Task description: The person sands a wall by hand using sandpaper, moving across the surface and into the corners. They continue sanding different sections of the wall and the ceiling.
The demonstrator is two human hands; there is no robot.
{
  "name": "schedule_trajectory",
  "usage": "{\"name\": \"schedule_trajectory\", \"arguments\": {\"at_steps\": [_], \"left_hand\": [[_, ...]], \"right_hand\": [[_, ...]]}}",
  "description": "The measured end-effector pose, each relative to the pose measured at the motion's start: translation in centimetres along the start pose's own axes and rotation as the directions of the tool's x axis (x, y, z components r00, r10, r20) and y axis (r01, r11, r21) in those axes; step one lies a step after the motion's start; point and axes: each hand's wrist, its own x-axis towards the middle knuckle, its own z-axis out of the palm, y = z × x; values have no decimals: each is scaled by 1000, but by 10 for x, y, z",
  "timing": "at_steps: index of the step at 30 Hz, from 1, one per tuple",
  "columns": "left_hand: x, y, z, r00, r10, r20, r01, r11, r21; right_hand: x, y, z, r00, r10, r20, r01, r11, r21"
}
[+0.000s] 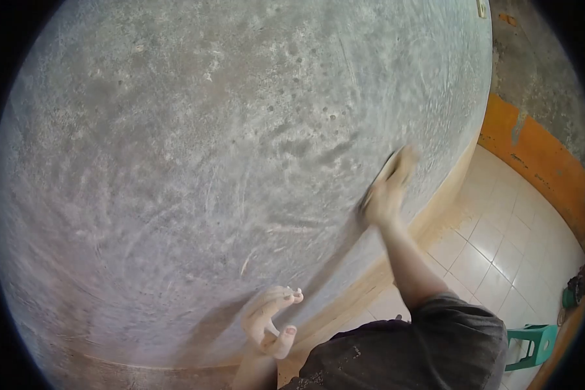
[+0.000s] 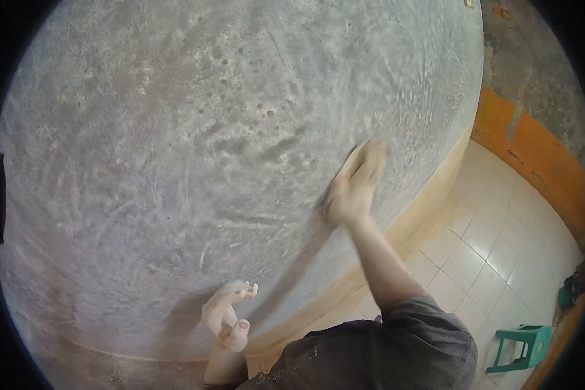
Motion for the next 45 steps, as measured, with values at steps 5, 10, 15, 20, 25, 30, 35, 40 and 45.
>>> {"name": "schedule_trajectory", "arguments": {"at_steps": [5,10,15,20,25,30,35,40,45], "left_hand": [[2,-9,1,985,-139,-104,115,971,-208],[-15,-13,-5,970,-210,-125,149,914,-377],[-36,-9,-28,968,-243,-66,191,879,-437],[-49,-9,-53,952,-294,-81,203,809,-552],[-80,-4,-102,936,-349,37,284,693,-662],[-98,0,-138,901,-388,197,411,612,-675],[-107,1,-152,902,-366,229,418,609,-674],[-133,0,-169,886,-363,287,456,574,-680],[-132,10,-177,880,-382,284,462,542,-702]], "right_hand": [[101,-91,-11,999,27,38,-32,989,143],[7,-112,8,912,-372,-175,407,878,252],[32,-56,-4,988,145,-57,-130,970,203],[61,-192,18,958,-251,-136,267,956,119],[-73,-196,24,922,-381,73,376,924,71],[-2,-158,22,962,267,-52,-268,963,-17],[18,-340,46,853,-522,-23,521,853,-31],[-78,-293,38,864,-500,50,502,865,-21],[38,-322,24,1000,-16,-5,15,997,-82]]}}
